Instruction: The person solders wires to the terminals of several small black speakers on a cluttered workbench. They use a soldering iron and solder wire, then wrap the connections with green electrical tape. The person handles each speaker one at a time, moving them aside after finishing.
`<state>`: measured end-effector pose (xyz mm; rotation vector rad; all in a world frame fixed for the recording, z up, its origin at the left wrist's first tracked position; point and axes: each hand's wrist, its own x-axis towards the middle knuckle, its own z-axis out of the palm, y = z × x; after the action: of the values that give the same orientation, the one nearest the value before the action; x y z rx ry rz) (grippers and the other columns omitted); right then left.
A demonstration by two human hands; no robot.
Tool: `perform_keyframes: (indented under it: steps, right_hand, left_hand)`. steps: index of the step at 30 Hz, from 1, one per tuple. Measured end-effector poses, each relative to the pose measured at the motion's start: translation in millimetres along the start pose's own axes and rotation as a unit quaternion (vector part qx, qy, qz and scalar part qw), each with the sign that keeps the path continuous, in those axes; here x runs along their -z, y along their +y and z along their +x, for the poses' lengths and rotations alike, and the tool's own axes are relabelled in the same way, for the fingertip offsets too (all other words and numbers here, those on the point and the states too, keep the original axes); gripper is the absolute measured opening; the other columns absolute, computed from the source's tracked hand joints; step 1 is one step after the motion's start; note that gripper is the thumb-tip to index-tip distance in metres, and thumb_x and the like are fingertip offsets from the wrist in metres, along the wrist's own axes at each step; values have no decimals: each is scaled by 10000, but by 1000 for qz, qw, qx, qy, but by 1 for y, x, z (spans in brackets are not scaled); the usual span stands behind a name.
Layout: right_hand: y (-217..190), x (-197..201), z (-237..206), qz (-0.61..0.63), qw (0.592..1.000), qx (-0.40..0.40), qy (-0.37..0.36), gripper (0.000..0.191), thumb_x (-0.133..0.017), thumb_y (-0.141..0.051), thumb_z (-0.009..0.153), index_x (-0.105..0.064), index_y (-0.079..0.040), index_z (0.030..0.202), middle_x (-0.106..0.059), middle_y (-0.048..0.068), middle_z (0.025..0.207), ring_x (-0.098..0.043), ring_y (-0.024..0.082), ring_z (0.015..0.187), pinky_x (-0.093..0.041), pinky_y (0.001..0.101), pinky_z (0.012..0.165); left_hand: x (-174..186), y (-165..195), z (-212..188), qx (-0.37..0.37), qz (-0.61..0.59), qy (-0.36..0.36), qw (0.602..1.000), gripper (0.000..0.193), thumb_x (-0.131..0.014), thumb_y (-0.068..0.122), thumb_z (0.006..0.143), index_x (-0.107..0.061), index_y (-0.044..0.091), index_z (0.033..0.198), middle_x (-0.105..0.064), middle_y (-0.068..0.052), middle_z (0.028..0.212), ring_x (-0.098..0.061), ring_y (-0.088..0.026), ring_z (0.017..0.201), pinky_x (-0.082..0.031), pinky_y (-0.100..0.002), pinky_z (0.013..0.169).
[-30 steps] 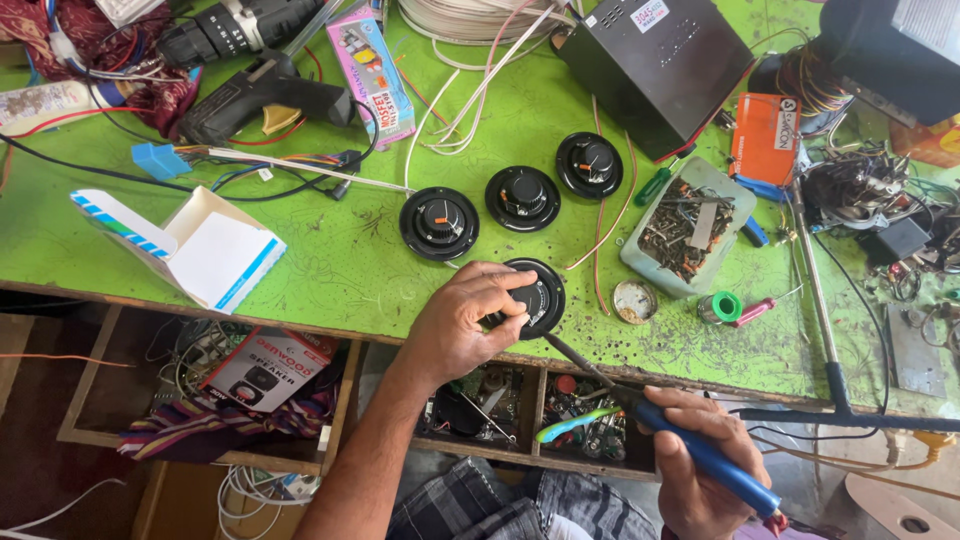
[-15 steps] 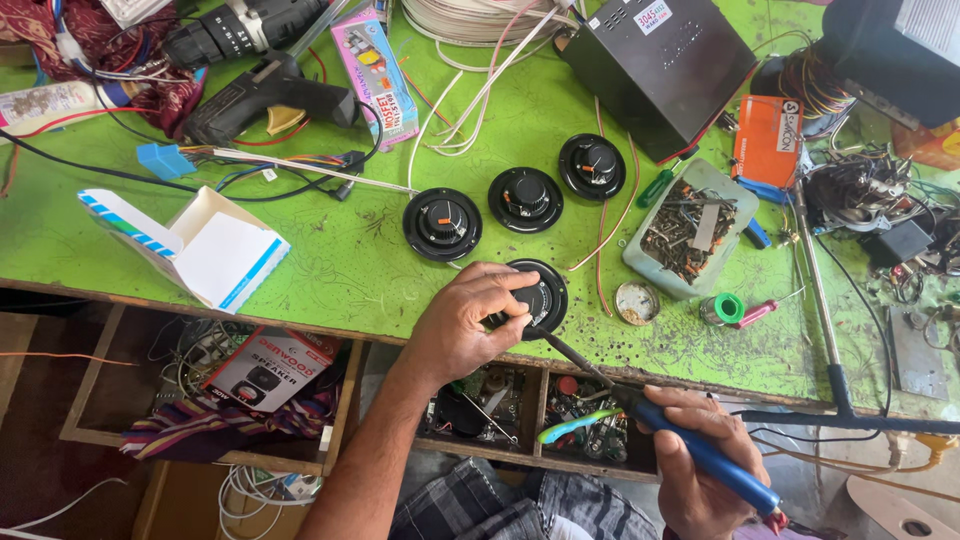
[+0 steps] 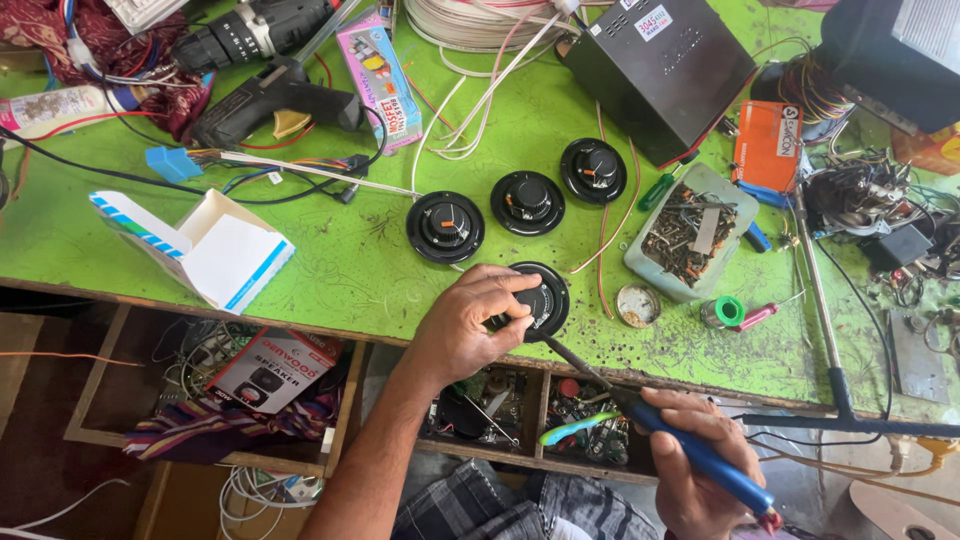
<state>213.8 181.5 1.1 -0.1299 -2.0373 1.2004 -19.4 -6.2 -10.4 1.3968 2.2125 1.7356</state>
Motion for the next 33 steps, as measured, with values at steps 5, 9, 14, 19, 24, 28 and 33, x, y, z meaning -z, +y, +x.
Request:
perform_keyframes:
  steps: [5,9,14,19,24,28,33]
  right_hand:
    - [-3,0,1,50,998,-32,28,213,-740,-130,942,-655,25,1061,-739,240,1076,-742,214,819,-613,298,767]
    - [-3,0,3,39,998,-44,15,201,-720,-116,962,-643,30,1077,-730,244,1139,-743,230,860,-624,336,843]
    - [-1,0,2,49,998,-50,10,201,-717,-104,961,-638,37,1081,-730,248,1151,-742,224,831,-624,333,832]
    - [-2,-1,1,74,996,-44,25,212,-722,-109,969,-629,43,1085,-726,252,1149,-747,235,868,-631,315,791]
    - [-2,-1,4,38,998,-39,8,201,-713,-115,962,-632,42,1059,-728,254,1127,-753,261,903,-648,341,821]
    - [-5,-1,5,58,997,-55,15,200,-711,-109,958,-633,42,1064,-727,249,1132,-749,273,977,-647,351,841]
    - [-16,7,19,-55,996,-6,-68,180,-741,-54,875,-658,-5,1027,-753,192,1139,-755,270,1017,-586,368,958]
  left_hand:
    - [0,-1,-1,3,-5,-4,1000,82,-780,104,821,-714,64,850,-760,-104,1213,-674,-281,1179,-541,-397,1000]
    - [-1,0,-1,8,-6,-4,1000,83,-782,106,824,-715,63,850,-760,-102,1213,-675,-280,1179,-541,-397,1001]
    - [0,0,-1,9,-5,-1,1000,85,-782,107,820,-714,65,849,-759,-101,1214,-673,-285,1182,-541,-398,1002]
    - [0,0,0,11,-2,-5,1000,81,-782,101,814,-716,65,845,-762,-101,1211,-673,-286,1177,-539,-401,1000]
    - [0,1,0,9,-4,-2,1000,86,-785,104,819,-715,65,849,-761,-104,1211,-674,-287,1176,-538,-401,1001]
    - [0,2,0,6,-8,-3,1000,84,-785,100,815,-714,66,844,-764,-105,1202,-682,-284,1168,-536,-402,1004]
    - [0,1,0,2,-7,-3,1000,90,-787,100,820,-709,63,844,-761,-109,1209,-677,-287,1171,-534,-402,1004]
